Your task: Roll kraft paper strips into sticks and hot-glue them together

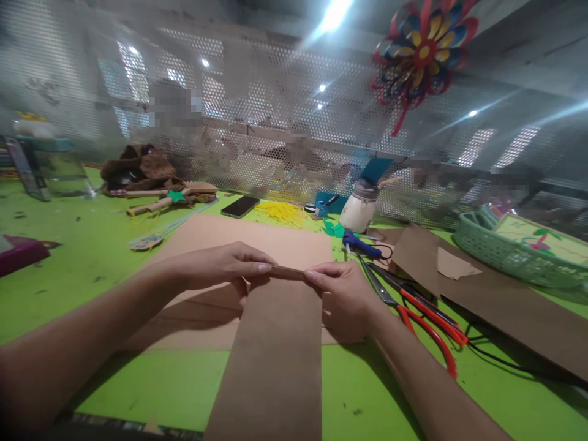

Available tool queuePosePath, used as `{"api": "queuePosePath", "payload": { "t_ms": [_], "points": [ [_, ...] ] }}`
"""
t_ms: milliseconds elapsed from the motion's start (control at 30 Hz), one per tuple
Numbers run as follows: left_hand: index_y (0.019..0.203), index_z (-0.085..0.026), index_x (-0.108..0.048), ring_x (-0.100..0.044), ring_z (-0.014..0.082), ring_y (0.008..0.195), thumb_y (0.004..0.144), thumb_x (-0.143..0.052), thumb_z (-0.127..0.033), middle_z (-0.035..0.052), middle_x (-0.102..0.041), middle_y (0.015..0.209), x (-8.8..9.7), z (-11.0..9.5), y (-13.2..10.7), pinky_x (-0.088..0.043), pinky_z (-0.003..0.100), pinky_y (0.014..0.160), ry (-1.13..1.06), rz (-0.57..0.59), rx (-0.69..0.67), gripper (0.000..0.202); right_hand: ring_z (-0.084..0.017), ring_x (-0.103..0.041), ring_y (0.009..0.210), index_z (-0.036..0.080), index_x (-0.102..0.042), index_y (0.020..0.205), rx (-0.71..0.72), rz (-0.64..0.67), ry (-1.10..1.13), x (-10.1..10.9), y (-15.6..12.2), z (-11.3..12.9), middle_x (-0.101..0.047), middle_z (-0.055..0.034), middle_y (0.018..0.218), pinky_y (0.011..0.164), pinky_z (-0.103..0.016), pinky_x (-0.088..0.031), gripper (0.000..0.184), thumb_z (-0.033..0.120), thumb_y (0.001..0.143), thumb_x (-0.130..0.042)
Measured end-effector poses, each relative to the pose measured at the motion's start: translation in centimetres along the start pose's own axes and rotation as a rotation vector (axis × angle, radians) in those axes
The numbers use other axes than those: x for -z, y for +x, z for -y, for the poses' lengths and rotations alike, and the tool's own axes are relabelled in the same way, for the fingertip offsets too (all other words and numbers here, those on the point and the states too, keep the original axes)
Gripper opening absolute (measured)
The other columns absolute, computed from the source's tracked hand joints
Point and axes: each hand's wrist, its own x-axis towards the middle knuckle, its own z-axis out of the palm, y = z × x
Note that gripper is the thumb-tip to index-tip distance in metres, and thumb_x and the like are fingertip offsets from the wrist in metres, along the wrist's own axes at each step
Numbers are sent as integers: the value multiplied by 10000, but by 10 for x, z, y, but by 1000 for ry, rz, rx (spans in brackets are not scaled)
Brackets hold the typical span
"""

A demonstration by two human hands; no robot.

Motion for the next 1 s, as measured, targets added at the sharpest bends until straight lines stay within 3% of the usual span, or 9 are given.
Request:
{"api": "queuePosePath", "payload": {
  "t_ms": [200, 400, 533, 600, 700, 833, 1000],
  "points": [
    [841, -104, -648, -459, 97, 584, 822, -522, -379, -19, -483, 627, -3, 5, 6, -404, 224, 573, -34, -129, -47, 303, -151, -507, 582, 153, -740, 674, 40, -66, -26, -2, -1, 6, -610, -23, 589, 524, -270, -396, 268, 417, 632, -723],
    [899, -113, -672, -479, 106, 595, 820, -517, -333, -6, -544, 623, -4, 12, 11, -393, 223, 570, 54, -242, -110, 281, -128, -480, 557, 142, -702, 597, 12, -35, 104, -7, -2, 9, -566, 1, 544, 534, -262, -373, 238, 376, 618, -740],
    [990, -149, -652, -553, 119, 673, 780, -572, -286, 14, -625, 745, -4, 16, 13, -417, 226, 611, 33, -241, -130, 263, -124, -489, 580, 138, -713, 698, -22, -5, 237, -7, -1, 0, -590, -6, 603, 554, -258, -374, 208, 344, 672, -722],
    [1011, -148, -632, -559, 117, 642, 745, -609, -268, 7, -624, 712, -4, 17, 14, -421, 229, 592, -16, -238, -123, 293, -127, -495, 592, 135, -712, 718, -18, 9, 239, -6, -1, -4, -593, -10, 619, 559, -259, -373, 209, 343, 694, -709],
    [992, -136, -604, -538, 108, 563, 702, -642, -249, -16, -598, 619, -4, 19, 16, -418, 232, 549, -105, -267, -112, 313, -128, -492, 598, 128, -709, 712, 0, -10, 203, -4, 0, -6, -585, -9, 611, 559, -256, -368, 218, 345, 692, -714],
    [922, -142, -545, -567, 116, 578, 660, -668, -223, -8, -622, 635, -4, 18, 17, -435, 246, 571, -202, -304, -118, 300, -134, -491, 600, 132, -708, 704, 6, -38, 186, -5, -1, -1, -589, -10, 617, 557, -259, -372, 236, 366, 677, -719],
    [813, -152, -501, -541, 100, 564, 660, -587, -136, -24, -600, 609, -8, 19, 19, -384, 204, 533, -99, -381, -197, 176, -129, -485, 579, 139, -714, 712, 14, -66, 198, -8, -1, 1, -587, -7, 606, 555, -261, -383, 228, 364, 676, -721]
  ]
}}
